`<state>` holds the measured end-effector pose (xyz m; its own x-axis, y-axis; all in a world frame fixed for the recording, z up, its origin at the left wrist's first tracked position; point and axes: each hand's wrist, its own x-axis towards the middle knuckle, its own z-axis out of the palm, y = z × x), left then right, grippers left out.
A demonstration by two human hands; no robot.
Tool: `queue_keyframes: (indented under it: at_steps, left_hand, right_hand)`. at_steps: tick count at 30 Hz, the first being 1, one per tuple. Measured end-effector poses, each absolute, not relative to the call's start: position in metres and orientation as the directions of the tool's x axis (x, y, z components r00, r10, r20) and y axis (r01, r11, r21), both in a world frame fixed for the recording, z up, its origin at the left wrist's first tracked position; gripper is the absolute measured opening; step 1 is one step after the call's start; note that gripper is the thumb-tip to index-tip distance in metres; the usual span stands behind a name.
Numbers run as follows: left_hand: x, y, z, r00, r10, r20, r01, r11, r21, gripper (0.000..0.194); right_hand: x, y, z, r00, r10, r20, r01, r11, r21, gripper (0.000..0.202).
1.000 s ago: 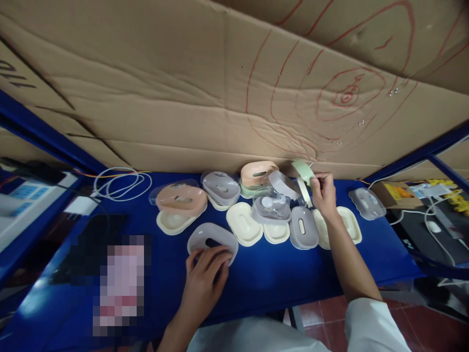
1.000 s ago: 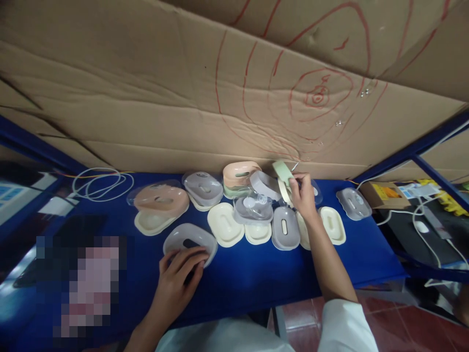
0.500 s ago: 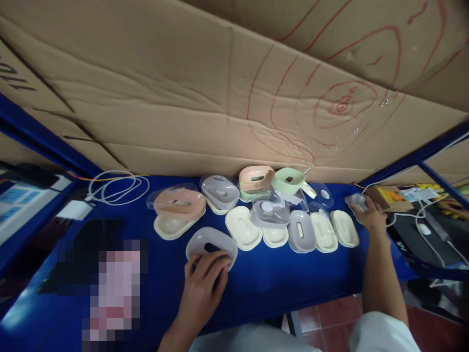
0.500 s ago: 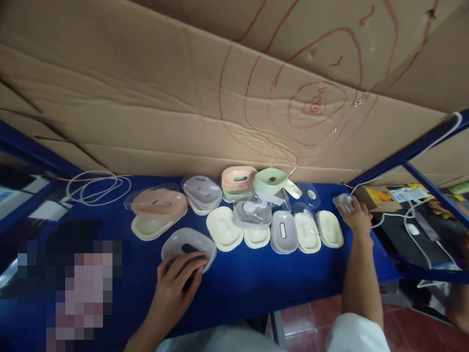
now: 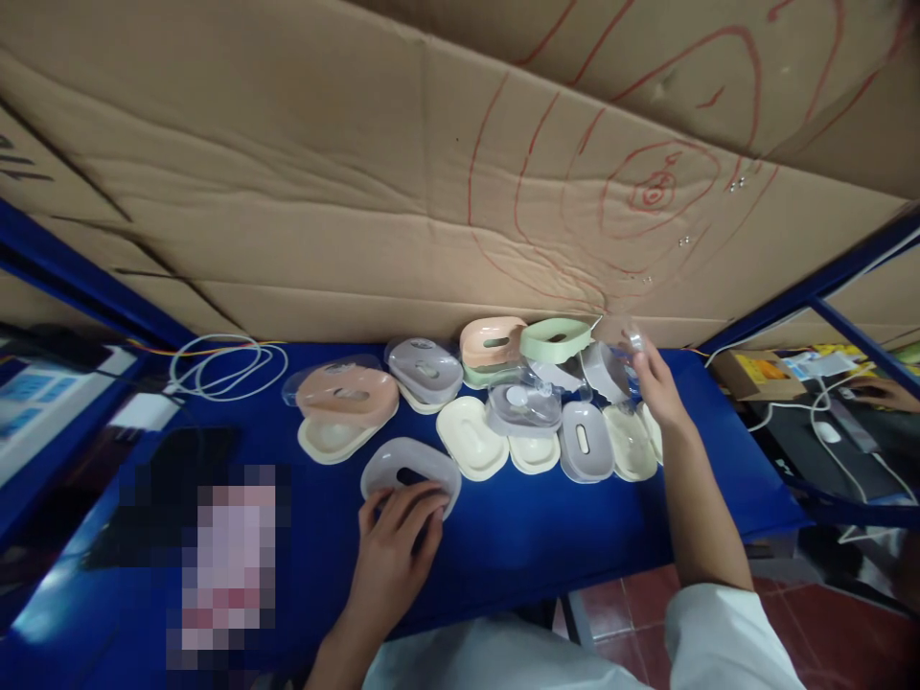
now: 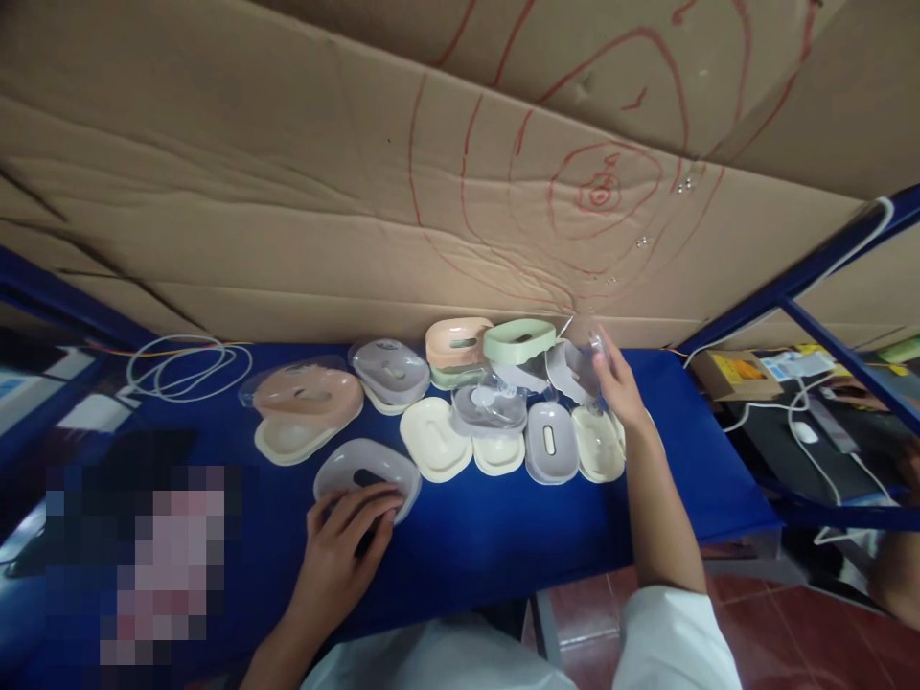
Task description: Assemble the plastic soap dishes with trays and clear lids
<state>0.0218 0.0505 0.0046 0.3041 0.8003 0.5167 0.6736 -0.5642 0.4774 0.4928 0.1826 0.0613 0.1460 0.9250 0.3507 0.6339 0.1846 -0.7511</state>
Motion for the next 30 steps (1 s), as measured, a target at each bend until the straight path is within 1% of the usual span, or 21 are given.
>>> queue_keyframes:
  at_steps: [3,4,5,6,8,9,11,13,14,15,19,21,23,26,30]
  left_hand:
    - [0.021,0.05,0.005,0.306,0.801,0.515,0.672,-0.565,0.479,0.021]
    - [0.021,0.05,0.005,0.306,0.802,0.512,0.672,-0.563,0.481,0.021]
    - [0.021,0.05,0.004,0.308,0.804,0.509,0.67,-0.563,0.484,0.021]
    - [0.021,0.05,0.004,0.31,0.804,0.507,0.668,-0.563,0.486,0.022]
    - [0.021,0.05,0.004,0.311,0.805,0.505,0.666,-0.564,0.489,0.022]
    - [0.021,0.05,0.005,0.31,0.806,0.504,0.666,-0.562,0.491,0.022]
    - [0.021,0.05,0.005,0.303,0.81,0.502,0.668,-0.557,0.494,0.021]
    - [0.022,0.051,0.006,0.299,0.814,0.498,0.67,-0.551,0.498,0.021]
    - [0.022,0.051,0.006,0.297,0.814,0.499,0.67,-0.55,0.499,0.021]
    - [0.022,0.051,0.006,0.293,0.814,0.501,0.671,-0.548,0.499,0.02]
    - [0.023,0.052,0.006,0.284,0.819,0.499,0.675,-0.54,0.503,0.019]
    - [0.023,0.052,0.007,0.285,0.823,0.492,0.675,-0.536,0.507,0.02]
    - [0.023,0.052,0.007,0.287,0.824,0.488,0.676,-0.536,0.506,0.02]
    - [0.024,0.051,0.008,0.287,0.822,0.492,0.677,-0.537,0.503,0.02]
    - [0.024,0.05,0.009,0.283,0.822,0.494,0.676,-0.536,0.505,0.019]
  right_hand:
    - [0.493,0.197,0.05,0.263,0.891,0.371,0.655,0.118,-0.747,0.089]
    - [0.496,0.198,0.046,0.284,0.871,0.4,0.681,0.11,-0.724,0.09]
    - [0.5,0.198,0.044,0.285,0.854,0.434,0.713,0.114,-0.691,0.085]
    - [0.504,0.195,0.042,0.268,0.842,0.468,0.748,0.124,-0.652,0.076]
    - [0.513,0.186,0.044,0.191,0.849,0.493,0.798,0.158,-0.582,0.057]
    - [0.517,0.179,0.045,0.133,0.874,0.467,0.815,0.172,-0.554,0.054]
    - [0.524,0.166,0.045,0.015,0.932,0.361,0.847,0.18,-0.5,0.053]
    - [0.527,0.156,0.04,-0.061,0.968,0.244,0.895,0.161,-0.417,0.061]
    - [0.529,0.153,0.035,-0.062,0.974,0.218,0.916,0.142,-0.375,0.067]
    - [0.53,0.152,0.03,-0.046,0.974,0.22,0.932,0.121,-0.341,0.07]
    - [0.532,0.157,0.011,0.03,0.95,0.312,0.975,0.041,-0.219,0.061]
    - [0.531,0.161,0.009,0.053,0.935,0.35,0.986,0.005,-0.165,0.063]
    - [0.529,0.166,0.013,0.043,0.929,0.367,0.992,0.003,-0.125,0.063]
    - [0.523,0.175,0.023,0.016,0.943,0.334,0.998,0.004,-0.058,0.057]
    - [0.524,0.188,0.035,0.044,0.962,0.268,0.999,-0.05,0.016,0.057]
